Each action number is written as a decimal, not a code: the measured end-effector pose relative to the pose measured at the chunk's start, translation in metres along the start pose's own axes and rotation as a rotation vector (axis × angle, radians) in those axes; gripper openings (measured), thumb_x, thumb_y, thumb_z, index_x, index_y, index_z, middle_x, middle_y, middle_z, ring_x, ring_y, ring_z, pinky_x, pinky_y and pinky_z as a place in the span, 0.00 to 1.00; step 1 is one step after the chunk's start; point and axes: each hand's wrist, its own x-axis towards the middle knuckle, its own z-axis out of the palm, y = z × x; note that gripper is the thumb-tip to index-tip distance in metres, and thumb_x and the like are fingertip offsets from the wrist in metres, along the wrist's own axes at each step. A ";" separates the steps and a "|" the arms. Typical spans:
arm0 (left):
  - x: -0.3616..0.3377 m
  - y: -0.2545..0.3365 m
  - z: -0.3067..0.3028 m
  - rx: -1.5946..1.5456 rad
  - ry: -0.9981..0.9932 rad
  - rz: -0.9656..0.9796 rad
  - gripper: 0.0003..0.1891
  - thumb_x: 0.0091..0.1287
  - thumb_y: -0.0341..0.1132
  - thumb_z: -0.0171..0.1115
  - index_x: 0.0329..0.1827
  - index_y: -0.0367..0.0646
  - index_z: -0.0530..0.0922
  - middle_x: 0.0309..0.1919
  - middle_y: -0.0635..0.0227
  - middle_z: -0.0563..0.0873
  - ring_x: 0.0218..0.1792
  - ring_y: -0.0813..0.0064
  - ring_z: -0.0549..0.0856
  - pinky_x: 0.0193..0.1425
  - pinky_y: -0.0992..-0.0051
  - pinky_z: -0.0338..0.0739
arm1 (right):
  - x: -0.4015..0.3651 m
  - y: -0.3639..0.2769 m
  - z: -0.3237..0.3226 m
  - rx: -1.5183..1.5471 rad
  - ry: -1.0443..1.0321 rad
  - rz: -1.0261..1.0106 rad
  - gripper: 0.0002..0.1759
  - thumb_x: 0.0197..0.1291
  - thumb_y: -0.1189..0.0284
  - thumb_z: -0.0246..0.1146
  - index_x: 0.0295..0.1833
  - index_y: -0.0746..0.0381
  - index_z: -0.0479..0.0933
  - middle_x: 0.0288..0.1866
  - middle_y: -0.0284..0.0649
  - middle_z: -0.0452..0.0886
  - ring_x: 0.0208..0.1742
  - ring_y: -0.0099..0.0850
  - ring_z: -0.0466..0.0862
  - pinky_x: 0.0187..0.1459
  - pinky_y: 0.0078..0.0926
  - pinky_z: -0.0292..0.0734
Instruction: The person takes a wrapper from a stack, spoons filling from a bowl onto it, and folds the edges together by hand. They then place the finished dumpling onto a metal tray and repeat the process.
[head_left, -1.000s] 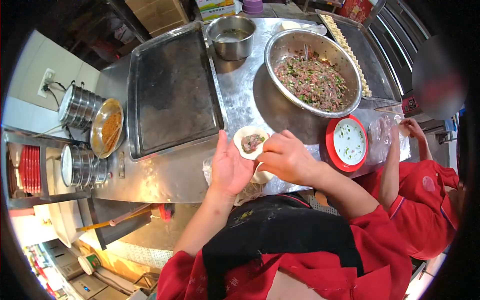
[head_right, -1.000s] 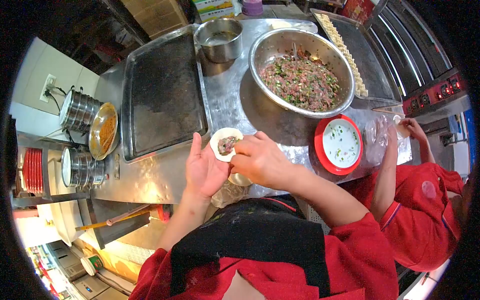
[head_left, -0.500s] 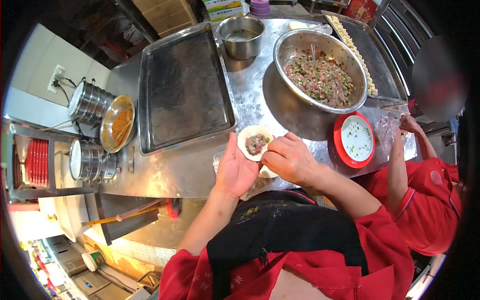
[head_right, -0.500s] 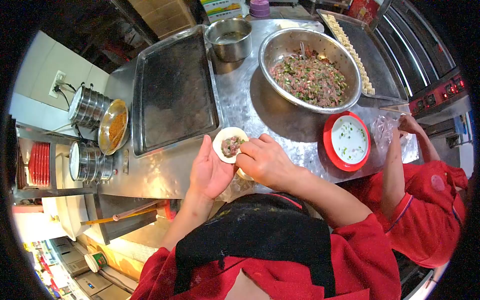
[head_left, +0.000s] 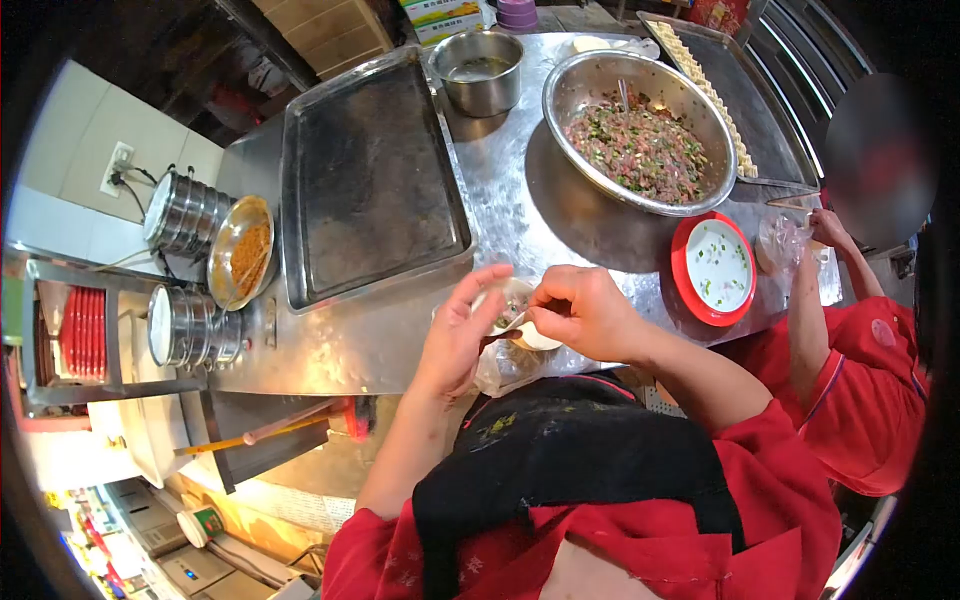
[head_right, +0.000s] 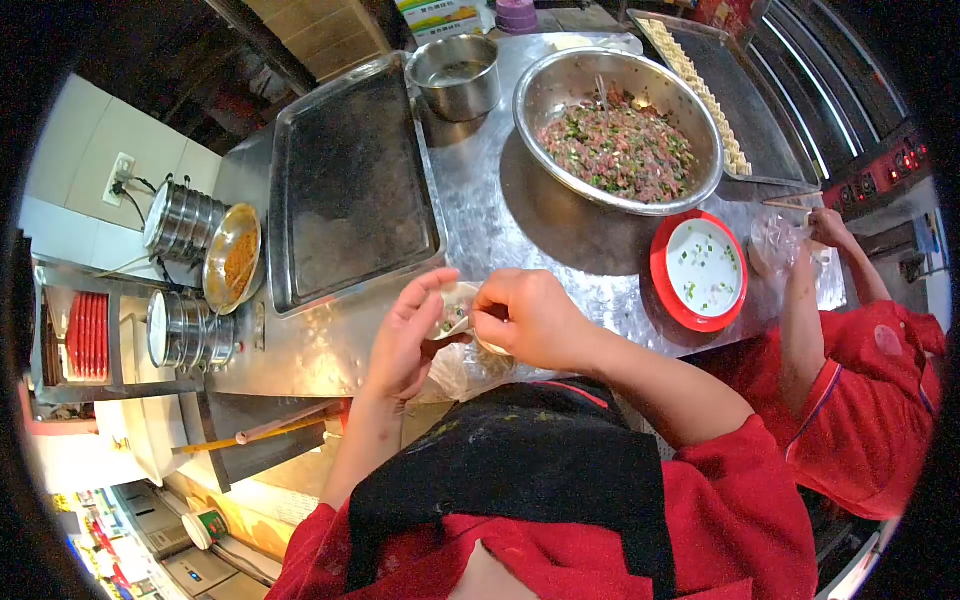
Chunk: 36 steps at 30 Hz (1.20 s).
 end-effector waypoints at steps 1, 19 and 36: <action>-0.003 -0.001 -0.001 0.000 -0.002 -0.002 0.18 0.71 0.34 0.53 0.63 0.43 0.70 0.52 0.66 0.79 0.50 0.75 0.80 0.47 0.70 0.80 | 0.001 -0.003 -0.002 0.092 -0.015 0.112 0.06 0.49 0.74 0.64 0.30 0.67 0.79 0.26 0.43 0.79 0.26 0.33 0.80 0.30 0.29 0.74; -0.025 0.003 0.008 0.219 -0.054 0.343 0.15 0.61 0.23 0.65 0.52 0.35 0.81 0.53 0.57 0.81 0.54 0.70 0.80 0.58 0.73 0.74 | -0.020 0.000 -0.019 0.706 -0.173 0.372 0.15 0.57 0.71 0.68 0.46 0.69 0.80 0.35 0.36 0.83 0.35 0.20 0.79 0.35 0.20 0.74; -0.021 0.007 0.022 0.585 0.043 0.449 0.12 0.55 0.25 0.70 0.43 0.39 0.85 0.46 0.57 0.86 0.50 0.69 0.84 0.51 0.75 0.77 | -0.017 -0.009 -0.018 0.413 0.064 0.217 0.08 0.53 0.73 0.68 0.38 0.65 0.79 0.28 0.45 0.80 0.26 0.38 0.81 0.27 0.31 0.74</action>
